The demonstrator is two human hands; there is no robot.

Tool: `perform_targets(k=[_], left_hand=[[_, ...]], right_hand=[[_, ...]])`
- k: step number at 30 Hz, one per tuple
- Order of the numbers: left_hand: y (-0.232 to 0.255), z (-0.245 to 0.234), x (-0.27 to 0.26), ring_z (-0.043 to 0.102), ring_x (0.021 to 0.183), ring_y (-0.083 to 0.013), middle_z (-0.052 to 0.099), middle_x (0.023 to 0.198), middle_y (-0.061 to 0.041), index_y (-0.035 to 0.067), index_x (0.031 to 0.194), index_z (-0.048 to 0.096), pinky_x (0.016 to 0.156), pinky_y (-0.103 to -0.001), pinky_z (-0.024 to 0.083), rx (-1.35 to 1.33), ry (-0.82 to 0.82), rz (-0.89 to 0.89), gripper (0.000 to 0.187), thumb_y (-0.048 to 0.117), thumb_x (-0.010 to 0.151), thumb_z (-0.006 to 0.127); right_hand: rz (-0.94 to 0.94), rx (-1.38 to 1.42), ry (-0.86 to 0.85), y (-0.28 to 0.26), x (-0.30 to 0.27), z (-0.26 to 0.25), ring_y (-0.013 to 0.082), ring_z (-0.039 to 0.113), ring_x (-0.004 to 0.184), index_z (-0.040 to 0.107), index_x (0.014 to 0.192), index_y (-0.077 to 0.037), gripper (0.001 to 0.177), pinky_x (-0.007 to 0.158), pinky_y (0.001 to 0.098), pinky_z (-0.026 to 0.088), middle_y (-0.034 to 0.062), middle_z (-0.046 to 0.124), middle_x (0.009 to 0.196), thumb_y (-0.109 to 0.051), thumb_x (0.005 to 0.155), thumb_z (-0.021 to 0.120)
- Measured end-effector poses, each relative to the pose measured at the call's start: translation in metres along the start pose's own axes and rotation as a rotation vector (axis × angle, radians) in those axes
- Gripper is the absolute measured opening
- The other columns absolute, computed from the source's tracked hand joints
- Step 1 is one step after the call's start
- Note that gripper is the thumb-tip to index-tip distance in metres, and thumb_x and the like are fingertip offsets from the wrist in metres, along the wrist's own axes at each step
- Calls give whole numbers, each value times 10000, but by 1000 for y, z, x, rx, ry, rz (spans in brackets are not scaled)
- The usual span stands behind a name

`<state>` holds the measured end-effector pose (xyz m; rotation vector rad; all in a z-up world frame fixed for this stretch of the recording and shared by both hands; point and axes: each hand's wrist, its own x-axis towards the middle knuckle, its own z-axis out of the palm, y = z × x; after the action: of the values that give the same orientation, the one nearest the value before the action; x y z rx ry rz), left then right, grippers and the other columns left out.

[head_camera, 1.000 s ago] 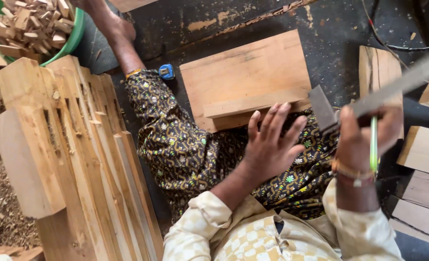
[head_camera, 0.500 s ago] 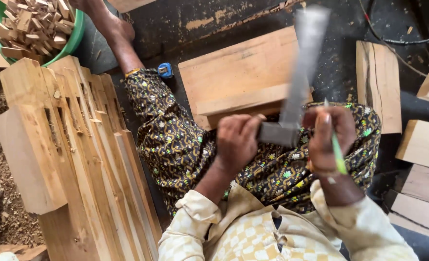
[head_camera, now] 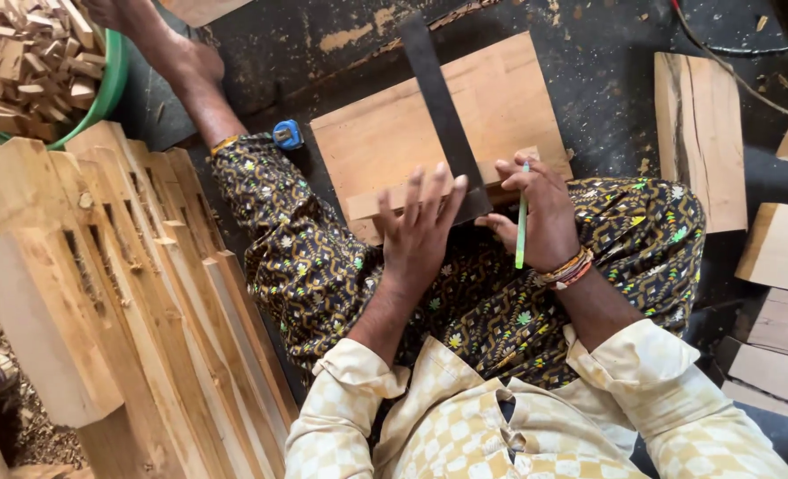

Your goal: The person marks wood pieces using a square and a pencil. The person handles several wooden boards on the floor, positioning a square tool against them to draw guide lines with a pencil and measuring distances with a tape measure.

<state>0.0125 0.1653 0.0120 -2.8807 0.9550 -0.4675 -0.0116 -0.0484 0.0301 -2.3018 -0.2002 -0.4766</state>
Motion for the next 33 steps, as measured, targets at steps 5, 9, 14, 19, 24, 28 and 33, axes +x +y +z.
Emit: perform_targets(k=[5, 9, 14, 19, 24, 28, 33], left_hand=[[-11, -9, 21, 383, 1517, -273, 387, 1636, -87, 301, 1604, 392, 1208, -628, 222, -140, -153, 82, 636, 201, 1002, 573], [-14, -14, 25, 426, 1498, -285, 409, 1626, -107, 250, 1596, 399, 1210, -634, 273, -194, -164, 112, 590, 220, 1030, 562], [-12, -17, 33, 483, 1428, -325, 455, 1571, -116, 212, 1571, 431, 1170, -645, 351, -161, -163, 145, 551, 241, 1035, 556], [-12, -19, 36, 525, 1358, -307, 472, 1546, -94, 211, 1567, 437, 1112, -614, 394, -124, -146, 150, 548, 234, 1035, 565], [-11, -21, 36, 539, 1334, -303, 456, 1545, -79, 226, 1569, 440, 1091, -573, 401, -76, -140, 172, 547, 234, 1036, 563], [-9, -22, 34, 540, 1307, -307, 457, 1534, -75, 222, 1570, 444, 1078, -574, 400, -51, -147, 179, 539, 245, 1045, 565], [-9, -23, 35, 537, 1300, -293, 467, 1524, -64, 229, 1570, 442, 1087, -571, 400, -29, -157, 185, 549, 233, 1037, 572]], right_hand=[[97, 109, 61, 3, -3, 3, 338, 625, 1311, 559, 1075, -72, 540, 1101, 461, 518, 102, 726, 1239, -147, 712, 952], [125, 167, 70, -2, -5, 2, 344, 618, 1335, 585, 1046, -71, 453, 1108, 443, 525, 87, 748, 1210, -41, 736, 914], [191, 240, 73, -5, -7, 2, 323, 624, 1335, 626, 1017, -71, 393, 1110, 440, 546, 85, 749, 1193, 23, 745, 893], [197, 227, 80, -4, -7, 3, 319, 639, 1326, 619, 1003, -74, 394, 1082, 441, 565, 81, 760, 1166, 28, 740, 895], [184, 220, 69, -3, -7, 0, 320, 644, 1321, 597, 999, -81, 411, 1071, 432, 566, 70, 764, 1151, 14, 741, 903], [172, 223, 62, -2, -9, -1, 331, 634, 1326, 590, 995, -82, 410, 1069, 432, 561, 72, 762, 1135, 13, 743, 899], [163, 235, 63, -2, -9, -1, 337, 632, 1332, 591, 988, -81, 396, 1073, 434, 563, 81, 763, 1139, 29, 751, 887]])
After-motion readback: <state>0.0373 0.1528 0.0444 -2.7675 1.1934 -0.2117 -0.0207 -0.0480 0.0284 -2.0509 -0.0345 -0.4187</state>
